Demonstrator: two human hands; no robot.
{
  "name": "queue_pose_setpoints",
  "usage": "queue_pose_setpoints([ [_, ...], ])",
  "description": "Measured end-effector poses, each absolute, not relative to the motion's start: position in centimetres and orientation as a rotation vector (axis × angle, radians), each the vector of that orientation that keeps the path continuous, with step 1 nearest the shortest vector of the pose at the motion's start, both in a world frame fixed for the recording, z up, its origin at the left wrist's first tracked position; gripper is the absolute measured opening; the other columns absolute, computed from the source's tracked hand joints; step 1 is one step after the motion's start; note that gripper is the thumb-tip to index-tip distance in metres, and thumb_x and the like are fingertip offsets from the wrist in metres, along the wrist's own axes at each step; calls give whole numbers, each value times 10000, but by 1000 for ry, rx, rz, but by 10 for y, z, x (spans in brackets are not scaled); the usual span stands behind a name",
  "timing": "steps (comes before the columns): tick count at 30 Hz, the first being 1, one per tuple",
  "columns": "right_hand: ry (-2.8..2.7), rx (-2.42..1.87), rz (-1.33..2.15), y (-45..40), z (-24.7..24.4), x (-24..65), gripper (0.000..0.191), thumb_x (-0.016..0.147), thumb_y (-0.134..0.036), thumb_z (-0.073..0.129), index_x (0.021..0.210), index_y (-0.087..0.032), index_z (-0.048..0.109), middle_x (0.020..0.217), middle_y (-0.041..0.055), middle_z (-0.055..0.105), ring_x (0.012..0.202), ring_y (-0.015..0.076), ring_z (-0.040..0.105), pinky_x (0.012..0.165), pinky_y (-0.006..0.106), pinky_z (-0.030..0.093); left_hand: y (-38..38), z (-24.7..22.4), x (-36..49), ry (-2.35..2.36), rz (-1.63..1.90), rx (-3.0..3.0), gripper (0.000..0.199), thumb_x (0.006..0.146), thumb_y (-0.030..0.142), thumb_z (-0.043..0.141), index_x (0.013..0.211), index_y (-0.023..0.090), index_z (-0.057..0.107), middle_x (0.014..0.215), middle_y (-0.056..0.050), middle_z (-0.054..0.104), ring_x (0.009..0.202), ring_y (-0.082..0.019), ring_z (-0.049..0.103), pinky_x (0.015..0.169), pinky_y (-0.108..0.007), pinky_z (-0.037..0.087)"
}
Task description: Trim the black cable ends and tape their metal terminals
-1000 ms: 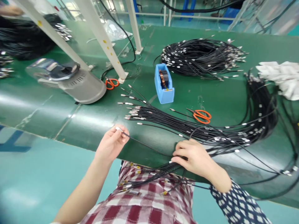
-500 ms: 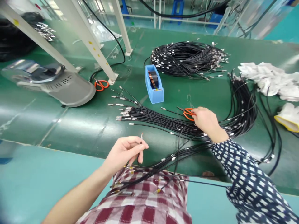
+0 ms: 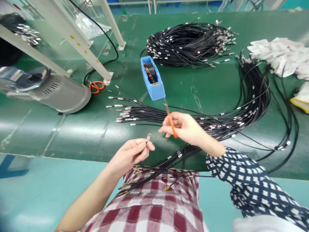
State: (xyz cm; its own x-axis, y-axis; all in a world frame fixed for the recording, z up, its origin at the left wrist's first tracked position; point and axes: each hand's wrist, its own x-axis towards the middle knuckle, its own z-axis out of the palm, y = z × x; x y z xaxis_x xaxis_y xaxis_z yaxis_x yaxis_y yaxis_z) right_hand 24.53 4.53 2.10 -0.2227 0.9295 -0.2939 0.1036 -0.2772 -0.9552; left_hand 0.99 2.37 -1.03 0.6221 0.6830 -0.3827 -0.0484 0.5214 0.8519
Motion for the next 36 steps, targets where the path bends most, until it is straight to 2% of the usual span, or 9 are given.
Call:
queue_pose_setpoints([
  [4,-1208,-1188,1711,47,20,218,389,615,-340,898,768,-181,578,746,-3,724,587,107,638,597,245,546,23,-12,11,820,497,928,379,878,508,648,843,141,733,427,58,408,438,-79,271,520,-261,203],
  [7,-1198,-1166,1778,45,22,213,390,600,-301,907,735,-183,560,655,-44,666,562,96,618,563,218,517,18,-12,11,906,587,1018,316,839,457,711,812,145,755,452,36,486,448,-91,392,504,-250,289],
  [12,-1309,-1238,1757,35,22,219,356,656,-336,875,771,-183,574,696,-25,667,637,124,646,607,238,530,7,-11,15,1136,904,1594,148,890,274,667,865,178,776,660,-21,653,562,-112,515,555,-250,426],
  [18,-1575,-1238,1349,19,14,220,263,814,-409,761,786,-190,619,769,0,639,681,122,577,663,254,505,3,-12,24,1112,945,1521,82,881,231,668,861,182,730,764,-17,627,656,-116,586,568,-206,480],
  [22,-1812,-1337,1183,14,14,231,298,880,-453,680,762,-195,588,714,-10,611,618,109,523,595,233,438,6,-11,25,1082,981,1452,59,853,202,706,812,190,747,728,-7,608,673,-121,589,583,-206,486],
  [26,-2306,-1461,710,11,25,253,401,813,-589,696,809,-206,579,692,-7,617,602,130,522,581,255,362,6,-15,19,1068,1010,1590,50,870,178,708,849,194,751,758,-15,615,695,-121,579,586,-213,473],
  [28,-2490,-1439,603,10,32,263,437,787,-633,700,816,-214,582,688,-11,628,583,133,523,588,263,347,5,-18,16,1044,1032,1734,50,876,155,706,873,192,741,772,-13,610,701,-117,572,594,-215,466],
  [32,-2687,-1391,615,9,41,272,380,820,-514,710,644,-226,535,520,-48,563,475,111,432,551,263,276,3,-21,12,957,1061,2025,99,878,107,697,928,190,716,797,-10,607,721,-113,576,637,-216,479],
  [36,-2756,-1364,561,13,41,274,368,797,-480,727,594,-228,552,471,-42,537,449,109,370,530,271,218,4,-20,10,892,1065,2139,90,889,108,686,926,188,700,794,-11,616,720,-116,584,664,-220,498],
])
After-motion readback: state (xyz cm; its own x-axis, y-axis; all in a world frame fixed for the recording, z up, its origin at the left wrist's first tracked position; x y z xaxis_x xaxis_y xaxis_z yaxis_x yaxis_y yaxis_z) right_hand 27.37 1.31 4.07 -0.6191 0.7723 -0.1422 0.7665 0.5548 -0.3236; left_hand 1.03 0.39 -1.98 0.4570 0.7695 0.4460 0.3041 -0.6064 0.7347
